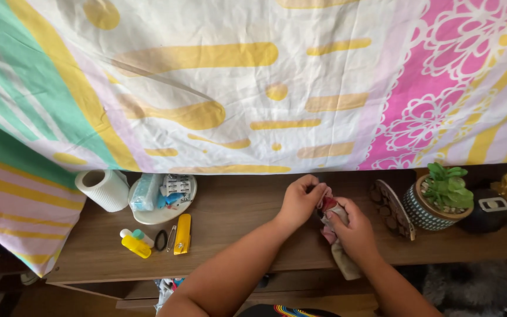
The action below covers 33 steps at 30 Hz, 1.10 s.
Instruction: The person wipes a black electronic device, a potted plant, a patterned pouch, a stapler, and a small yellow container using a cloth. The items are handled one by one on a wooden desk surface.
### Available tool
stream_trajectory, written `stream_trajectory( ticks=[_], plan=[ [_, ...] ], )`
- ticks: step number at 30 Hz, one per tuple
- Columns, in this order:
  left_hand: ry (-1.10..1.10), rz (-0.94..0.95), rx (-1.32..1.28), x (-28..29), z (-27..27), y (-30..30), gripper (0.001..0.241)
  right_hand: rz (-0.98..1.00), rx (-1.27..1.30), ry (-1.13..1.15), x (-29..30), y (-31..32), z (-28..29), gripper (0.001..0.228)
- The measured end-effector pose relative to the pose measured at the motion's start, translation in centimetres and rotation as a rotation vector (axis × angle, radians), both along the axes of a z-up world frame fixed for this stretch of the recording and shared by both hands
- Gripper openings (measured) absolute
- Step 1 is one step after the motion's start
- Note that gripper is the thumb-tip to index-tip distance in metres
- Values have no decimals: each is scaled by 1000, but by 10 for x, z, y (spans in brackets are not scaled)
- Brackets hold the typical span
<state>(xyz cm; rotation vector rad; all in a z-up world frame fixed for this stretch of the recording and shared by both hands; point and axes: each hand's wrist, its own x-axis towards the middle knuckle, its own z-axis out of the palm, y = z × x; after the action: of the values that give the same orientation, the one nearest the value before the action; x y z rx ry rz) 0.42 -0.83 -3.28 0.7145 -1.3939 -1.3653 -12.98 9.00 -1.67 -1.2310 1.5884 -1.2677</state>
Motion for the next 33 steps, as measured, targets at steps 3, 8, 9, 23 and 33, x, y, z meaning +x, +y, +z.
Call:
stream_trajectory(
  ticks=[3, 8, 9, 23, 33],
  plan=[
    [102, 4, 204, 12, 3, -17, 11, -13, 0, 94, -12, -5, -24, 35],
    [374, -65, 211, 23, 5, -27, 12, 84, -6, -3, -19, -1, -25, 36],
    [451, -187, 244, 24, 10, -23, 15, 47, -11, 63, -21, -2, -27, 40],
    [-57, -103, 461, -7, -11, 3, 24, -101, -289, 839, -7, -5, -20, 50],
    [-99, -196, 435, -6, -16, 1, 24, 4, -394, 432, -17, -18, -19, 43]
  ],
)
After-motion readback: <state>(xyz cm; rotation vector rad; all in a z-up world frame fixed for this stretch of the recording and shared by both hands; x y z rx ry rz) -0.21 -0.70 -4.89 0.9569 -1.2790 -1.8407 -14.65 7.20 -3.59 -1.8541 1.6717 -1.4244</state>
